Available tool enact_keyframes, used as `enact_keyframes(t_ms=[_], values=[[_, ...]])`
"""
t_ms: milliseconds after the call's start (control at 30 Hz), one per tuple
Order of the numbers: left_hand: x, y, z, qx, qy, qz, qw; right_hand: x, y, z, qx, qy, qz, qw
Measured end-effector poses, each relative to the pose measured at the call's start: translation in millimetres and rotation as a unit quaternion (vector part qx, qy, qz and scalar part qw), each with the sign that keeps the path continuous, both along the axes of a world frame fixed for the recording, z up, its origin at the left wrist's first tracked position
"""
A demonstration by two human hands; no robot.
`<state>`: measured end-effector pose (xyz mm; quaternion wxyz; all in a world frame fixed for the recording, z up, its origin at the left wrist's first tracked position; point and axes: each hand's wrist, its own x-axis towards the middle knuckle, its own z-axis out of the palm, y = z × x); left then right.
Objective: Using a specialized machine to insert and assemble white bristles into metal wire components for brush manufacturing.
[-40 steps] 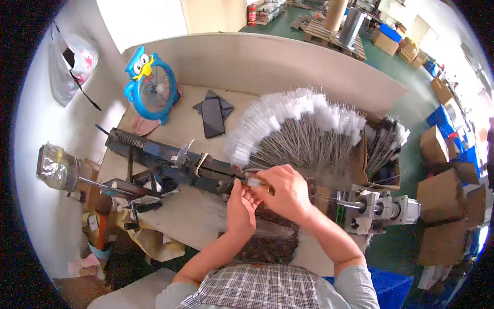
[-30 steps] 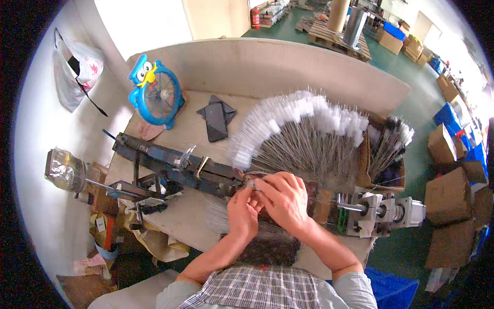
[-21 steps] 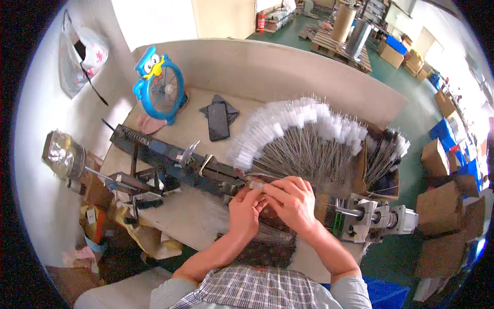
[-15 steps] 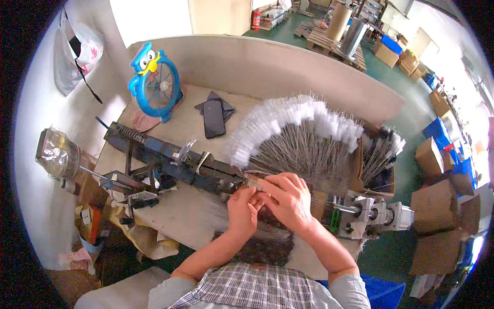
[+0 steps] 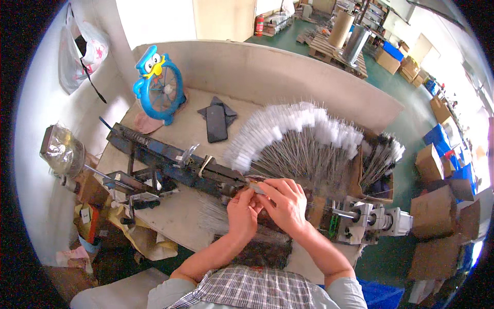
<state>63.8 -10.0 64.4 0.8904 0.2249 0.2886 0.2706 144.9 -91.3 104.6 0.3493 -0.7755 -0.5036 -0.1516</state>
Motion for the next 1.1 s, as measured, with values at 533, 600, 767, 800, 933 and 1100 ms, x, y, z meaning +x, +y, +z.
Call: enact_keyframes(t_ms=[533, 600, 767, 800, 933, 1100], values=[[-4.3, -1.4, -4.7, 0.011, -0.033, -0.008, 0.999, -1.6, -8.0, 3.3, -0.01, 0.006, -0.011, 1.0], [-2.7, -0.1, -5.0, -0.002, -0.038, 0.004, 0.999, -1.5, -8.4, 3.2, -0.014, 0.004, -0.014, 1.0], [-0.2, -1.1, 5.4, -0.017, -0.038, -0.002, 0.999, -0.2, -5.4, 0.4, -0.003, 0.009, -0.018, 1.0], [-0.6, -1.7, 3.7, -0.013, -0.047, -0.009, 0.999, -0.3, -4.7, -1.2, -0.004, 0.009, -0.019, 1.0], [2.8, -2.6, 0.3, 0.006, -0.006, 0.011, 1.0, 0.4, -5.7, -0.8, -0.017, -0.009, -0.034, 0.999], [-0.8, 0.0, -4.1, 0.027, -0.003, -0.023, 0.999, 2.6, -19.8, 8.5, -0.031, -0.014, -0.055, 0.998]])
